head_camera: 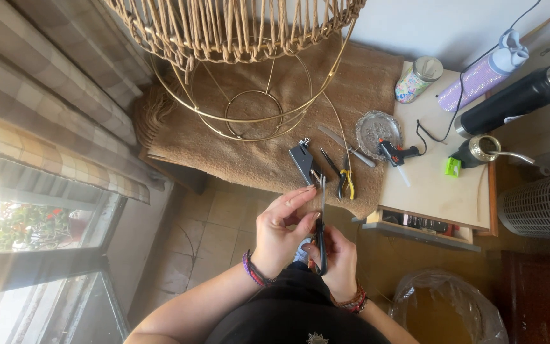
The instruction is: The person assembles a lampshade by cutting and bending a thin metal rod, attaching it to the lampshade frame with pliers, and securing it with a hot glue gun. They repeatedly trim excess material and adjust the rod to fit the frame.
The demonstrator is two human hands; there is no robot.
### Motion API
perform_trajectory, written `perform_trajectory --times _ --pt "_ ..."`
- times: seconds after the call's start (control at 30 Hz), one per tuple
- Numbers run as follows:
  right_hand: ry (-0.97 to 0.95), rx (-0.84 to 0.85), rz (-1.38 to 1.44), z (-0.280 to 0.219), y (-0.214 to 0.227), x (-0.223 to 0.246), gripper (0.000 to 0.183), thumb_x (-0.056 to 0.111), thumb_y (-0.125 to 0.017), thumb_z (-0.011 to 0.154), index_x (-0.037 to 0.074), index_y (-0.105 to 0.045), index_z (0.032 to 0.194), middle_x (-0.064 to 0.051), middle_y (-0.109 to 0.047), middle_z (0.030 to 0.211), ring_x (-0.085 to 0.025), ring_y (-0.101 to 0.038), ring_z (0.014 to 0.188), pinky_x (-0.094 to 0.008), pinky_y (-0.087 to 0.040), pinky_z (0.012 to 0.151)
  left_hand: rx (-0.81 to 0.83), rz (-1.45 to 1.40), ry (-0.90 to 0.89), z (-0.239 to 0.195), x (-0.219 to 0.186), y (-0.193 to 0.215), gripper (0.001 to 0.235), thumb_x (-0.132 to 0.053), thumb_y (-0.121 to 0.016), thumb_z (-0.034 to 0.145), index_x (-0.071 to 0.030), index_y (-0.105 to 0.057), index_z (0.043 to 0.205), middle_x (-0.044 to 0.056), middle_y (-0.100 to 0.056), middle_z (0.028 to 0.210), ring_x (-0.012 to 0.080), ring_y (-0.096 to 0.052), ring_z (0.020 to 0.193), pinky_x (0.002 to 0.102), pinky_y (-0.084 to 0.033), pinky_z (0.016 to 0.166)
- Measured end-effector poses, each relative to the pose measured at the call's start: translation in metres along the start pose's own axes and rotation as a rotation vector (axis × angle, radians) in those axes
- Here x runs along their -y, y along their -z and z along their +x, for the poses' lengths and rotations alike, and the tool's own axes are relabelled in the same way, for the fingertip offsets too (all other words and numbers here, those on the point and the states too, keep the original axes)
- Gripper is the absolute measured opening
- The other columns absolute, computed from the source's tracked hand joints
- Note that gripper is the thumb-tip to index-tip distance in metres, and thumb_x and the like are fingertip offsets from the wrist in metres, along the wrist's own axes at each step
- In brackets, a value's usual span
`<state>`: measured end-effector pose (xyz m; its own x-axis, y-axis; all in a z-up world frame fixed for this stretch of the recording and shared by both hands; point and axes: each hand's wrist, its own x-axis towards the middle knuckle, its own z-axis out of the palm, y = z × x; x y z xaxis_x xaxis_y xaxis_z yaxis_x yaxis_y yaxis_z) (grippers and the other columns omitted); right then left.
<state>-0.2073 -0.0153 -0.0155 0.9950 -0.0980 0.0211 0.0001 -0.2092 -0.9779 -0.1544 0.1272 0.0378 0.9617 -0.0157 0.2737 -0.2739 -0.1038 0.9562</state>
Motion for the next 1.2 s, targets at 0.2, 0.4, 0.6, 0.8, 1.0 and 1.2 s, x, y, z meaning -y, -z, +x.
perform_trajectory --times 0.2,0.4,0.6,0.8,1.0,1.2 --pt "-0.039 0.01 0.011 -0.009 -0.005 0.005 0.025 0.025 -0.082 0.082 0.007 -0.072 0.096 -0.001 -0.065 0.054 -0.01 -0.06 0.04 -0.025 -0.05 0.043 -0.02 -0.073 0.015 -0.011 0.003 0.006 0.042 0.005 -0.074 0.086 -0.014 -0.073 0.123 0.008 -0.072 0.127 0.008 -0.071 0.096 0.017 -0.064 0.068" --pt "0.031 0.18 0.326 0.02 0.015 0.028 0.054 0.049 -0.07 0.09 0.001 -0.058 0.111 -0.01 -0.07 0.076 -0.013 -0.056 0.053 -0.022 -0.048 0.05 0.386 -0.125 0.112 0.001 -0.001 0.043 0.1 0.009 -0.069 0.088 -0.017 -0.009 0.164 0.004 -0.058 0.081 0.0113 -0.053 0.066 0.025 -0.051 0.064" --pt "0.032 0.338 0.02 0.059 0.026 0.015 0.054 0.007 -0.09 0.074 0.012 -0.063 0.119 -0.011 -0.078 0.088 -0.019 -0.074 0.078 -0.026 -0.055 0.065 0.774 0.252 0.284 0.015 -0.001 0.05 0.102 -0.017 -0.073 0.084 -0.025 -0.011 0.164 0.005 -0.078 0.093 0.0235 -0.072 0.078 0.035 -0.059 0.078" --pt "0.001 0.032 0.126 0.055 0.023 0.023 0.043 0.006 -0.09 0.074 0.008 -0.065 0.108 -0.011 -0.073 0.082 -0.017 -0.069 0.067 -0.026 -0.057 0.062 0.384 0.227 0.145 0.032 -0.002 0.049 0.067 -0.015 -0.073 0.088 -0.024 -0.047 0.149 0.003 -0.08 0.09 0.0246 -0.076 0.082 0.038 -0.061 0.081" --pt "0.074 -0.241 0.209 0.048 0.012 0.014 0.037 0.001 -0.084 0.081 0.003 -0.061 0.11 -0.013 -0.069 0.076 -0.011 -0.06 0.051 -0.022 -0.051 0.046 -0.01 -0.235 -0.029 0.009 0.018 0.018 0.006 -0.006 -0.078 0.089 -0.005 -0.075 0.095 0.019 -0.065 0.126 0.0337 -0.072 0.105 0.046 -0.063 0.087" --pt "0.112 -0.298 0.233 0.05 0.008 0.021 0.037 -0.001 -0.083 0.082 0.003 -0.06 0.111 -0.012 -0.071 0.078 -0.01 -0.064 0.055 -0.021 -0.053 0.048 0.108 -0.262 0.084 0.009 0.022 0.001 0.026 -0.002 -0.079 0.087 -0.007 -0.08 0.112 0.018 -0.075 0.115 0.0259 -0.075 0.098 0.035 -0.064 0.082"
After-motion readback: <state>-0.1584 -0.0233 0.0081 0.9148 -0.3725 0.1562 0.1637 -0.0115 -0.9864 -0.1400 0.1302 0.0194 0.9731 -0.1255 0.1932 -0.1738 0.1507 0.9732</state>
